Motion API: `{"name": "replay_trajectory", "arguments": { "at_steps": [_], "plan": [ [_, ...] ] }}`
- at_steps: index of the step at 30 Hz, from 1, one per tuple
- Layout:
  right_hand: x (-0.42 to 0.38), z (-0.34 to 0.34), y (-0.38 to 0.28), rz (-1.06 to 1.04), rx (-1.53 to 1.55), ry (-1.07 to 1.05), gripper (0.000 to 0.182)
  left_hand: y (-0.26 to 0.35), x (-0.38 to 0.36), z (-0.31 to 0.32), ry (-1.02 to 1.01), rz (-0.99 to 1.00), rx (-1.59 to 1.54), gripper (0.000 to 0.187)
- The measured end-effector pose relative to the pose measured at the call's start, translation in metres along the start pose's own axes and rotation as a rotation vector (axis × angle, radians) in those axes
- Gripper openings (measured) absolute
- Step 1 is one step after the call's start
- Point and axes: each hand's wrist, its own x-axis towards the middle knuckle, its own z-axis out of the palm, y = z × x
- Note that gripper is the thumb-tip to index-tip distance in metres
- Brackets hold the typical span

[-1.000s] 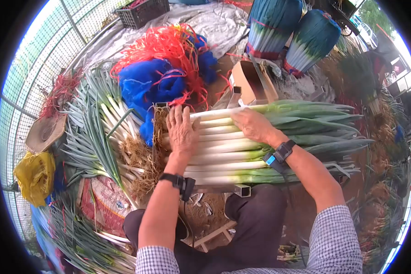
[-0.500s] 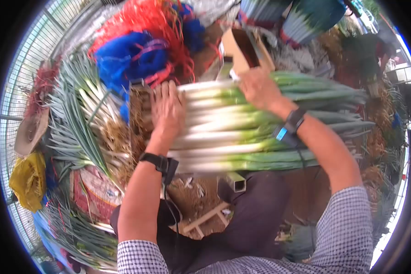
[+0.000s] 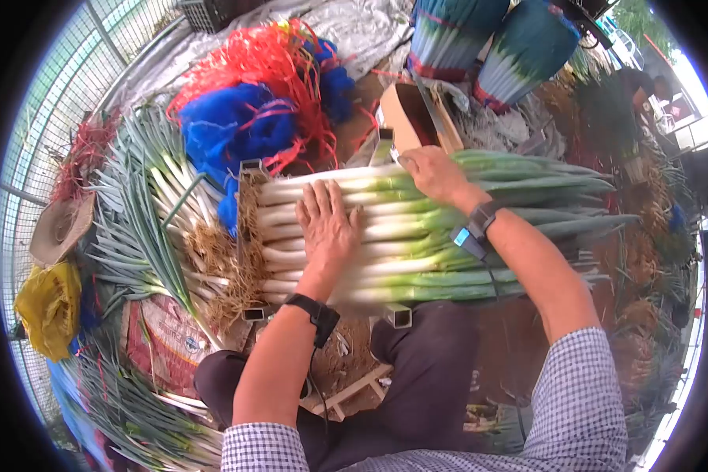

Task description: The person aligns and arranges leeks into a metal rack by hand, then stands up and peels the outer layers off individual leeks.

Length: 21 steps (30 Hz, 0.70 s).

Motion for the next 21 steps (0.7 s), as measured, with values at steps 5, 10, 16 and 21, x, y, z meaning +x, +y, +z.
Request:
{"name": "replay_trajectory", "arguments": {
  "at_steps": [5, 10, 16, 21],
  "plan": [
    [-0.001, -0.05, -0.062, 0.09, 0.103, -0.023, 0.024, -0.003, -0.008, 0.01, 0.054, 0.018, -0.074, 0.075],
    [-0.057, -0.033, -0.113, -0.011, -0.186, -0.329, 0.077, -0.011, -0.011, 0.016, 0.152, 0.099, -0.192, 0.073],
    [-0.054, -0.029, -0.115, -0.093, -0.289, -0.425, 0.08, 0.0, -0.003, 0.006, 0.085, 0.009, -0.196, 0.078],
    [-0.049, -0.032, -0.116, -0.047, -0.268, -0.476, 0.078, -0.047, 0.02, -0.036, -0.242, -0.041, -0.522, 0.059]
  ]
}}
